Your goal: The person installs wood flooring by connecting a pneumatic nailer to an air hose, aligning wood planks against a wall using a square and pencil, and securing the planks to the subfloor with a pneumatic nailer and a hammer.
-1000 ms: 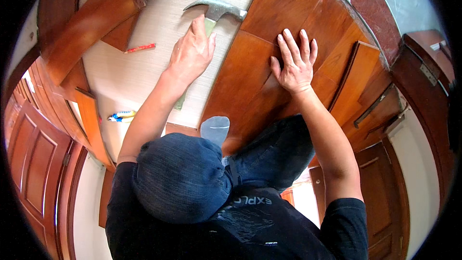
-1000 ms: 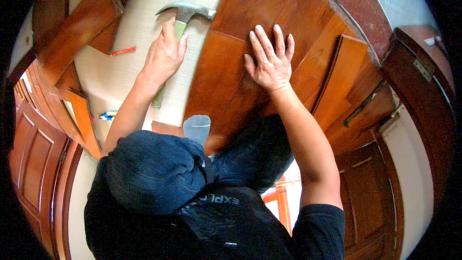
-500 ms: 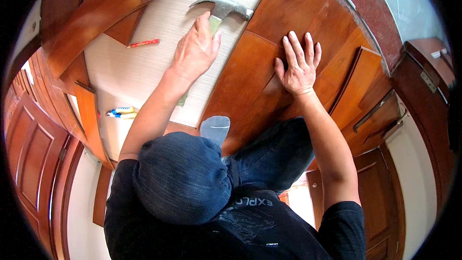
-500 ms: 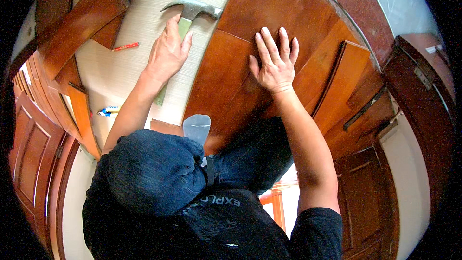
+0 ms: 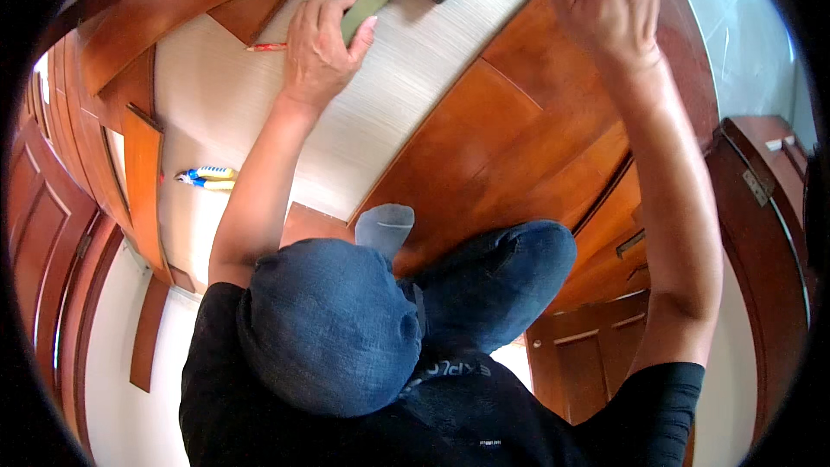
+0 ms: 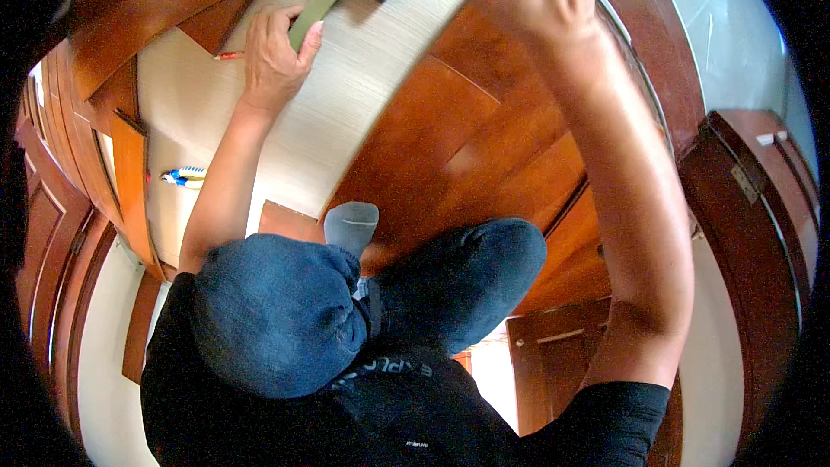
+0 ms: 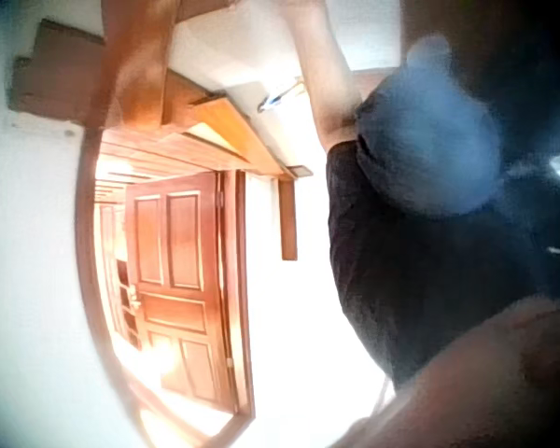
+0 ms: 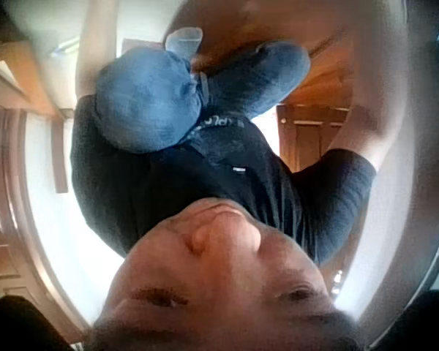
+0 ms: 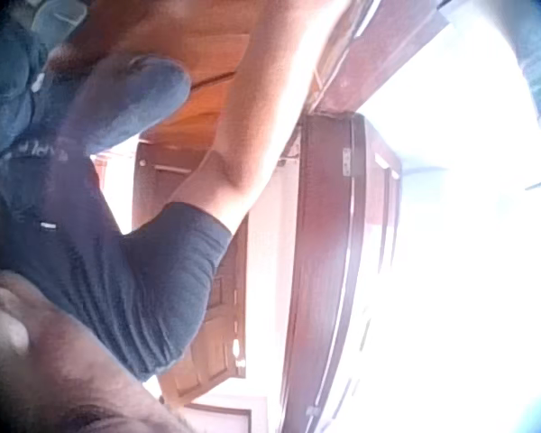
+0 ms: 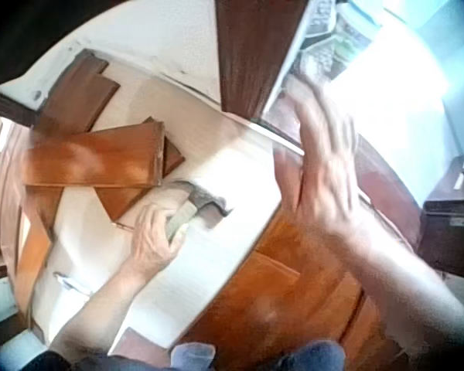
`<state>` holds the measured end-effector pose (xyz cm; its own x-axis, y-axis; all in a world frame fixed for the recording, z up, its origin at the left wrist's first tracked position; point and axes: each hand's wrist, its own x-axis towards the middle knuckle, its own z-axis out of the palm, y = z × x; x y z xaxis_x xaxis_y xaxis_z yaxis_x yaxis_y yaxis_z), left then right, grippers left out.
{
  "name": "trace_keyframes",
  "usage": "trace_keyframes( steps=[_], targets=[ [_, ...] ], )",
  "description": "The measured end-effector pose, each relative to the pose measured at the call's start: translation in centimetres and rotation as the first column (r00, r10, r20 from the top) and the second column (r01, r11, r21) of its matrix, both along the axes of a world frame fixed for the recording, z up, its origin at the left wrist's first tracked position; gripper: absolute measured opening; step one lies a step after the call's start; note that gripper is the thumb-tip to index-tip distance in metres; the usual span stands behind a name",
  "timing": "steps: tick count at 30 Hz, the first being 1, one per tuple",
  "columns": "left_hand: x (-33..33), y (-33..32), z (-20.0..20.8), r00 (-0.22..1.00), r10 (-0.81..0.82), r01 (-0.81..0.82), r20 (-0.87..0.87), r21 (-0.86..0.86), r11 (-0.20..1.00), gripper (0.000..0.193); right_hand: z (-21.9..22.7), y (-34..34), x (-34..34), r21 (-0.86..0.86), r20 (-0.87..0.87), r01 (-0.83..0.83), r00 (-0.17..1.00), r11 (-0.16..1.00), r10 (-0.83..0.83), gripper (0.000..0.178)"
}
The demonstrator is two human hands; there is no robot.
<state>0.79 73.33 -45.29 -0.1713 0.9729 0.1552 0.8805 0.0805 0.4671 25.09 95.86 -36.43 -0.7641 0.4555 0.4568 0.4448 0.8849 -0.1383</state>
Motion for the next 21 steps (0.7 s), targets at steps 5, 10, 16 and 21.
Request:
trace_keyframes(
  steps=[5, 10, 16, 21],
  targets=[
    [0.4, 0.7, -0.4, 0.981, 0.066, -0.068, 0.185, 0.004, 0.998, 0.036, -7.4, -2.3, -2.6, -0.278, 0.277, -0.098, 0.944, 0.955, 0.178, 0.061],
    [-0.2, 0.3, -0.8, 0.988, 0.048, -0.052, 0.150, 0.025, 0.998, 0.030, -7.8, -3.1, -3.1, -0.325, 0.234, -0.021, 0.967, 0.945, 0.102, 0.051],
    [-0.3, 0.6, -0.4, 0.984, 0.042, -0.045, 0.173, 0.013, 0.999, 0.026, -7.4, -3.0, -2.9, -0.290, 0.159, -0.019, 0.985, 0.957, 0.068, 0.052],
    [0.1, 0.6, -0.2, 0.975, 0.072, -0.073, 0.211, -0.004, 0.997, 0.023, -7.9, -2.6, -2.9, -0.241, 0.089, -0.024, 0.995, 0.970, 0.047, 0.056]
  ],
)
